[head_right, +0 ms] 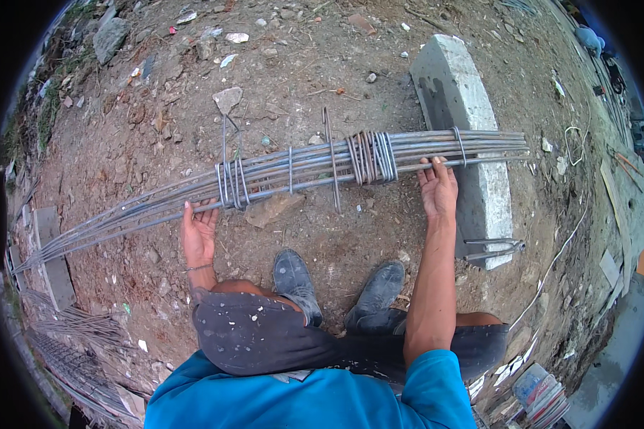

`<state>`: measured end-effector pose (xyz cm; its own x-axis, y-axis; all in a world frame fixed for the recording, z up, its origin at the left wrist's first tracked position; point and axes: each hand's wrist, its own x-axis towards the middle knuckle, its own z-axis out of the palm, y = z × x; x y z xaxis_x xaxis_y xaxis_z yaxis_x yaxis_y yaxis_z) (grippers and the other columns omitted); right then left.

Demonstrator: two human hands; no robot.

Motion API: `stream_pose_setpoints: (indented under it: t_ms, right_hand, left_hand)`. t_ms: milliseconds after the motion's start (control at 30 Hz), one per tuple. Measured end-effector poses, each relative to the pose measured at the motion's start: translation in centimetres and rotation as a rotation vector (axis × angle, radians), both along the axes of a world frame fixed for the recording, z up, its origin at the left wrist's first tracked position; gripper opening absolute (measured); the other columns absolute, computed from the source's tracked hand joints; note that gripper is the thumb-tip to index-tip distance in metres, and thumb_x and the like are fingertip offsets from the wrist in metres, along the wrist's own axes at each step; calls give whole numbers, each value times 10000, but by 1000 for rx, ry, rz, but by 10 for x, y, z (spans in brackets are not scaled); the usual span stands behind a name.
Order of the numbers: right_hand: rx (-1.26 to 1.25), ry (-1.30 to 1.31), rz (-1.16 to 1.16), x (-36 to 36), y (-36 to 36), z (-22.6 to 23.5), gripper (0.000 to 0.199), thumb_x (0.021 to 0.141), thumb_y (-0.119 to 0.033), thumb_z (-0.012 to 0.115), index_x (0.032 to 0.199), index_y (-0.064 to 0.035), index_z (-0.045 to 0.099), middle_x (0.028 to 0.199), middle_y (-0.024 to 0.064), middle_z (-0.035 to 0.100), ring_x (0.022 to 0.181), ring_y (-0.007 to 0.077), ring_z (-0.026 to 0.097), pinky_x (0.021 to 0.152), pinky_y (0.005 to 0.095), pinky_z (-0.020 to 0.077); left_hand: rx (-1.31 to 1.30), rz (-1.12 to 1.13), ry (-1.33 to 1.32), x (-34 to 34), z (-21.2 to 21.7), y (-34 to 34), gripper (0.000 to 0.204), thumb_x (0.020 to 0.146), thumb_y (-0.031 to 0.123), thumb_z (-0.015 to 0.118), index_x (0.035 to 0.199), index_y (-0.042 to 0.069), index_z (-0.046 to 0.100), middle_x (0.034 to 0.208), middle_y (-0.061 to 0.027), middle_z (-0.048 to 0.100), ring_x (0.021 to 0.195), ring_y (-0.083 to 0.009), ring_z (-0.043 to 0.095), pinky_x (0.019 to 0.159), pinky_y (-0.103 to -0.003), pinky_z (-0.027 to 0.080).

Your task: The person assembles a rebar cage by hand, sliding square metal rebar rings onto rebar rods and spacing them along the rods.

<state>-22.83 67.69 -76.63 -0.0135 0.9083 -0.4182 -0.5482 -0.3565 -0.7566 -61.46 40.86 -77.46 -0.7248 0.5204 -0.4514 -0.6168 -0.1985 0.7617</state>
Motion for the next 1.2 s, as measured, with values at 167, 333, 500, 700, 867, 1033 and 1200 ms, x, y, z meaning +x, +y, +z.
stream_pose_setpoints:
  t_ms: [167,333,500,700,867,1033,1200]
  right_hand:
    - [-27,-54,35,5,0,-1,197,869,-90,615,1052,-62,548,978,37,606,905,164,592,778,298,499]
    - [-36,-102,8,14,12,-16,266,871,-106,611,1111,-18,538,995,54,594,906,153,575,773,282,488]
    - [-30,-77,102,32,26,-40,260,887,-163,604,1094,-11,565,1033,38,576,941,138,542,823,256,466]
    - [-11,-30,103,41,35,-57,262,895,-181,594,1087,-7,561,1093,71,573,1019,181,546,864,283,466]
    - [-3,-65,74,40,31,-51,266,888,-154,601,1102,-6,545,1073,69,574,998,184,560,829,284,476]
    - [-22,-126,70,33,25,-40,209,887,-144,601,1054,-25,564,981,45,599,882,153,593,645,226,473]
    - [-96,-143,20,23,20,-29,191,881,-148,605,1027,-29,572,965,45,596,838,129,576,618,216,455]
  left_hand:
    - [-42,132,-108,-11,0,2,239,891,208,579,1031,26,514,965,-130,614,906,-273,642,787,-382,551]
    - [-35,136,-133,-24,1,-1,220,879,194,591,1033,55,520,964,-96,615,892,-248,640,763,-389,553]
    - [-107,258,-62,-39,5,-14,204,898,188,558,1032,42,511,929,-72,606,858,-229,641,743,-378,569]
    - [-116,508,36,-105,11,-45,186,917,180,526,1029,32,513,889,-80,599,823,-221,633,699,-364,574]
    - [-96,464,69,-111,-7,-69,228,947,227,513,1018,10,512,907,-101,598,822,-241,626,688,-405,565]
    - [-53,402,105,-113,-5,-66,269,926,233,548,1074,16,489,975,-100,593,893,-246,615,778,-388,555]
    - [30,250,-142,-92,10,-49,321,864,253,639,1074,50,507,984,-89,596,911,-249,613,814,-383,534]
